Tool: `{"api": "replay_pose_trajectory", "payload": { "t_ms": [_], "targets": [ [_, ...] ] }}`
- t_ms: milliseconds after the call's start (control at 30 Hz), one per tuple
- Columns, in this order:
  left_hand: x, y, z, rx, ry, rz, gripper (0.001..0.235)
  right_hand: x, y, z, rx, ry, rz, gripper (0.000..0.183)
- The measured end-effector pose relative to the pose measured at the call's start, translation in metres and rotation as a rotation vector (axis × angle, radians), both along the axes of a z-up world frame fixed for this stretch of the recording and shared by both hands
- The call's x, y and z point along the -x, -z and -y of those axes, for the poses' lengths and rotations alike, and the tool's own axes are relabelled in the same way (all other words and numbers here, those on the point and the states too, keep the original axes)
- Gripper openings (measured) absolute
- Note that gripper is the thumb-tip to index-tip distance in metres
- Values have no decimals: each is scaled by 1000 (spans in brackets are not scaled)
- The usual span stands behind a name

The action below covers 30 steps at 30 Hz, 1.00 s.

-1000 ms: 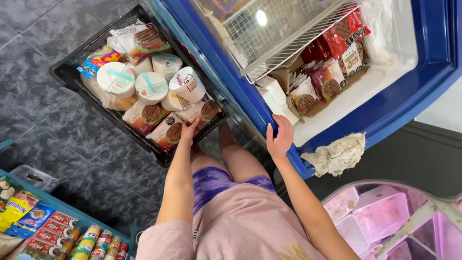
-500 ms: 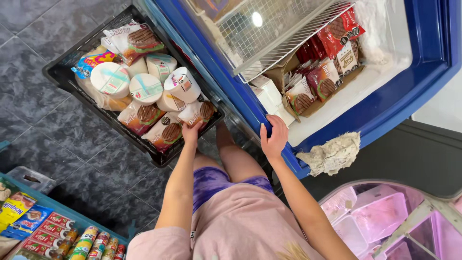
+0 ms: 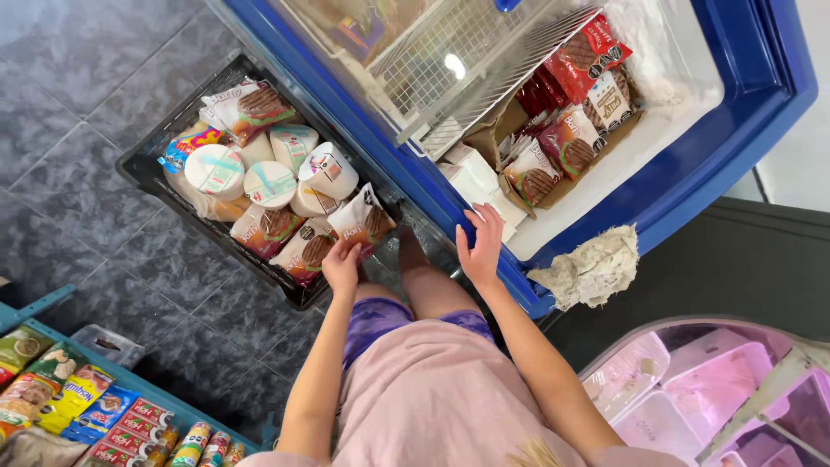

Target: The person restocks a commercial freezer by taking boxes and containers of frozen food from a black crate on the floor and placing them into organized rows inside the freezer compartment.

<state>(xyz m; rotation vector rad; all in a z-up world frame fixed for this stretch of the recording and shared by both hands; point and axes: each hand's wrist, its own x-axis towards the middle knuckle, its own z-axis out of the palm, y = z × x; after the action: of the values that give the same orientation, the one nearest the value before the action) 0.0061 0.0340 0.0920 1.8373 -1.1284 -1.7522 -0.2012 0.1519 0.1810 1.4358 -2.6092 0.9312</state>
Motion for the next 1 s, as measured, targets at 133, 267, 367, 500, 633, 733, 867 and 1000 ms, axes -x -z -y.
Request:
{"api": "replay_pose_trajectory", "payload": {
  "t_ms": [133, 267, 367, 500, 633, 733, 867, 1000],
  "targets": [
    [-14, -27, -5, 160, 78, 70, 39, -35, -12, 10, 94, -93, 623, 24],
    [-20, -61, -13, 204, 64, -47, 35, -78, 4, 33, 17, 153, 1481, 52],
    [-8, -93, -12, 819, 386, 209, 20, -85, -4, 46, -33, 189, 1865, 73],
    [14, -119, -13, 1593, 763, 305, 31, -79, -21, 49, 152, 159, 2197, 65],
    [35, -140, -21, 1794, 837, 297, 29, -64, 1, 38, 323, 264, 2245, 40],
    [51, -139, -35, 1777, 916, 204, 31, -47, -29, 38, 208, 413, 2164, 33],
    [61, -213, -13, 1523, 1048, -135, 19, -22, -9, 17, 321, 482, 2205, 42],
    [77, -236, 27, 1205, 835, -269, 51, -12, -35, -21, 542, 381, 2165, 47]
  ]
}}
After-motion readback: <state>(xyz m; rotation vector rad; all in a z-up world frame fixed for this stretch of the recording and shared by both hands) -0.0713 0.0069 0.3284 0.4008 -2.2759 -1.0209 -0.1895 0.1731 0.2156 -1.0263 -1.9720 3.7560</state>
